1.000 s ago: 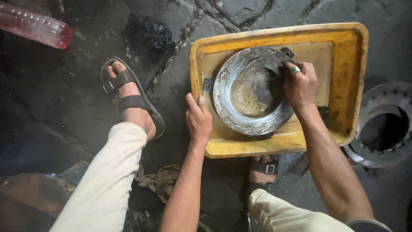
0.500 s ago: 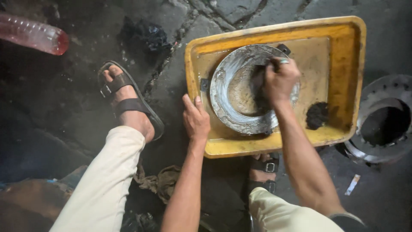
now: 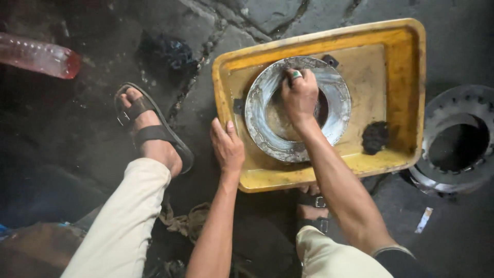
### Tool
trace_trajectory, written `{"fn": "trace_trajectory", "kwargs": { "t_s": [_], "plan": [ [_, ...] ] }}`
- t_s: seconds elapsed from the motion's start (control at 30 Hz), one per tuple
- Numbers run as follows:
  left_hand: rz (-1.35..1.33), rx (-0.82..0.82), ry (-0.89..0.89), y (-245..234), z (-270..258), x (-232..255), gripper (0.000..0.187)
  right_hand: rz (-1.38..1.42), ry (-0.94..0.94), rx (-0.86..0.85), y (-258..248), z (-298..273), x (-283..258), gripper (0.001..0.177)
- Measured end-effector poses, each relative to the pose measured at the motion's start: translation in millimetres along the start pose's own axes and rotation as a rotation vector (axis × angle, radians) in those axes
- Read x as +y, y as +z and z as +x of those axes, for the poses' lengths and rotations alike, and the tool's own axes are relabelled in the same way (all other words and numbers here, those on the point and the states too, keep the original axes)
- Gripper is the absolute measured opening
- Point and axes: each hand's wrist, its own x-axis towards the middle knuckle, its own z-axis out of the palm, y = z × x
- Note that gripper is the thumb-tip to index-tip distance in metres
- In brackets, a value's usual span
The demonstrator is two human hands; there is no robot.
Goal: Clean a metal automotive clutch or brake component using a brush and fluid in a plastic tray.
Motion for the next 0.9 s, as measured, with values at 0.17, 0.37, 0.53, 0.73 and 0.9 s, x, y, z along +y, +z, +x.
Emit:
{"fn": "trace_trajectory", "kwargs": {
  "t_s": [0.17,0.37,0.53,0.73,0.9],
  "plan": [
    [0.034,0.014,-0.030,-9,6,3,0.044,0.019,0.087,0.064,-15,-4,36,0.013],
    [0.006,-0.025,-0.009,-4,5,-4,0.044,-0.001,0.046,0.052,18,0,2,0.007],
    [-0.020,-0.023,0.026,5,0,-15,0.042,-0.076,0.044,0.067,-8,16,34,0.013],
    [-0.082,-0.102,-0.073,-5,5,-4,0.045,-0.168,-0.029,0.052,36,17,17,0.006],
    [-0.050,-0.081,-0.118,-2,10,-18,0.051,0.034,0.003,0.045,25,25,24,0.009]
  ]
}}
